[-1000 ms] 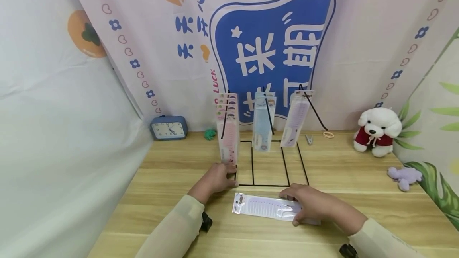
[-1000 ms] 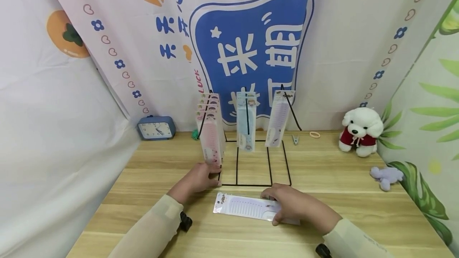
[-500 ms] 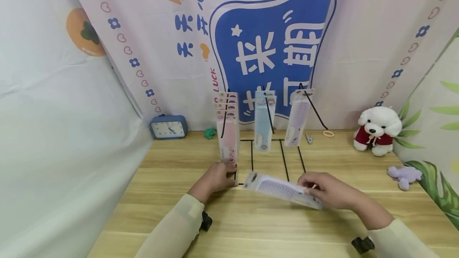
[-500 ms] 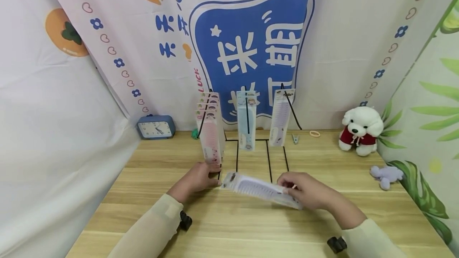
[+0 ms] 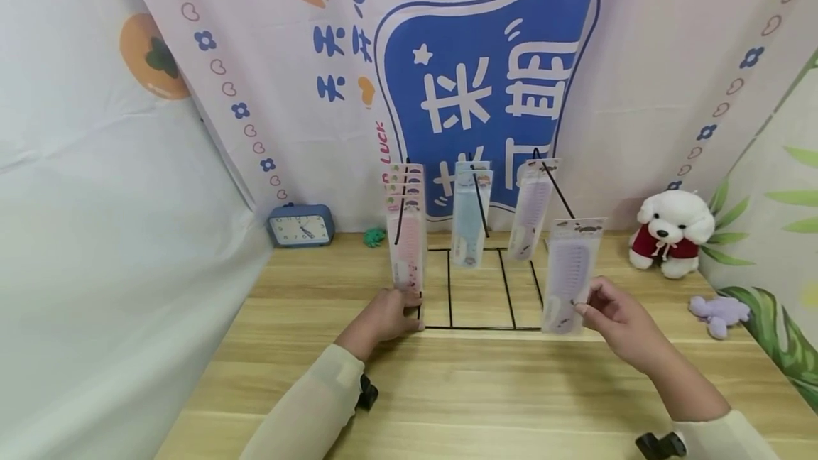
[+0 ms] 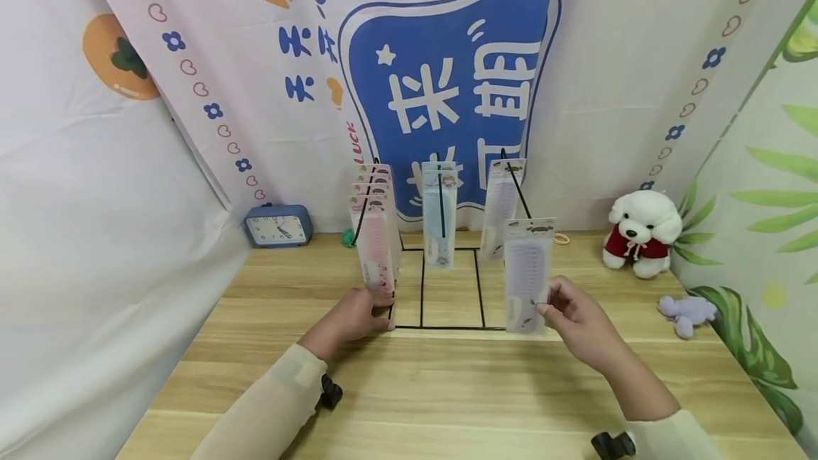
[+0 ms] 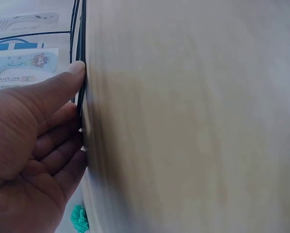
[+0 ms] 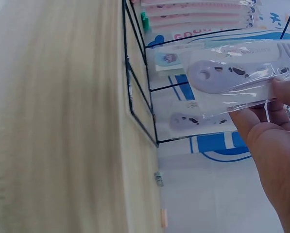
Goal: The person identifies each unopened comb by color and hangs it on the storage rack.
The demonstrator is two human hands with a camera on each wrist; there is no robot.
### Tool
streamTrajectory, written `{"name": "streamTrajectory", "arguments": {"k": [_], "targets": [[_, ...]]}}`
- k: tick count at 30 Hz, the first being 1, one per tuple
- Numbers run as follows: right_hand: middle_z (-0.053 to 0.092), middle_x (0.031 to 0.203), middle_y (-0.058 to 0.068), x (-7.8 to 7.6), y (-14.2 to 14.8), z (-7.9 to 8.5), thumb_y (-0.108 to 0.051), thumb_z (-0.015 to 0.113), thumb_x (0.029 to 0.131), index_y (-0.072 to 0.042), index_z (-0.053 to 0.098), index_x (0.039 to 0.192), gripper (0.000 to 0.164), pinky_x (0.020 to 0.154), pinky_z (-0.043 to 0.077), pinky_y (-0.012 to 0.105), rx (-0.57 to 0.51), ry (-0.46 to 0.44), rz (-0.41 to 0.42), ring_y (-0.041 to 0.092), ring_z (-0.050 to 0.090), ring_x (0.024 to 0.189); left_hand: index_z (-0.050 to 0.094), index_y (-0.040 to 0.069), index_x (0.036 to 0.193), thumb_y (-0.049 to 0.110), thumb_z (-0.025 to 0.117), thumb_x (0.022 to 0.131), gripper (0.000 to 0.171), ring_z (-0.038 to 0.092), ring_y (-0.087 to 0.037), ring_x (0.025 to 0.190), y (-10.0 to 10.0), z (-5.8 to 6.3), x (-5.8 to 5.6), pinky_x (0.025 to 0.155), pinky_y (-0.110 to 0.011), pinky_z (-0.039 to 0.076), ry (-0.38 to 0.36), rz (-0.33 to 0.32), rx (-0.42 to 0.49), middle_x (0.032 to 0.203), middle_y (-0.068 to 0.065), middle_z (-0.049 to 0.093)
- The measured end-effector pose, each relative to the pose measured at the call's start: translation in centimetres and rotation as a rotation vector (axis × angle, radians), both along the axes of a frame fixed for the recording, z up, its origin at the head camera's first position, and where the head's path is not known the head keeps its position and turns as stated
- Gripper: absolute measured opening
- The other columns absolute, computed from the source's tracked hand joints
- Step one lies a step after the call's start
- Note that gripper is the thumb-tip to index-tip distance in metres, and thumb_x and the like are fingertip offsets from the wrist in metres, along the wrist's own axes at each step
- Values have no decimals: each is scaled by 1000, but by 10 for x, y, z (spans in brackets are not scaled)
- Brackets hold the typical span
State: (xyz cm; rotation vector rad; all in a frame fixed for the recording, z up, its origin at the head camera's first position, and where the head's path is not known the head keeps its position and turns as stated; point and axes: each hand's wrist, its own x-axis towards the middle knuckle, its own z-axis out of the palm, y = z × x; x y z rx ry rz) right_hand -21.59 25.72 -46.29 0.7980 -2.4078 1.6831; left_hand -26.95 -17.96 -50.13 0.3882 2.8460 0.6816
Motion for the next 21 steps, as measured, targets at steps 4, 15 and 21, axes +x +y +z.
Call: {"name": "streamTrajectory", "arguments": {"k": [4, 15, 21], "targets": [[67, 109, -6, 3, 3, -6, 9, 57, 108, 8, 55, 119, 11, 80, 64, 24, -18, -33, -9, 3, 70, 100, 69, 13, 148, 31, 86, 97, 57, 52, -37, 152, 1, 0, 0, 125, -54, 44, -7, -1, 10, 159, -9, 62], [67, 114, -8, 2, 11, -16, 5, 57, 110, 11, 54, 124, 15, 84, 65, 24, -43, -108, -14, 2, 70, 105, 71, 13, 146, 33, 87, 96, 55, 54, -36, 150, 0, -2, -1, 124, -53, 46, 11, -13, 2, 155, -10, 65], [67, 115, -5, -1, 10, -18, 4, 57, 110, 12, 54, 124, 16, 84, 66, 25, -50, -118, -21, 3, 70, 105, 71, 13, 146, 33, 86, 97, 56, 53, -36, 151, 0, -2, -2, 124, -53, 46, 9, -14, 0, 156, -9, 64]]}}
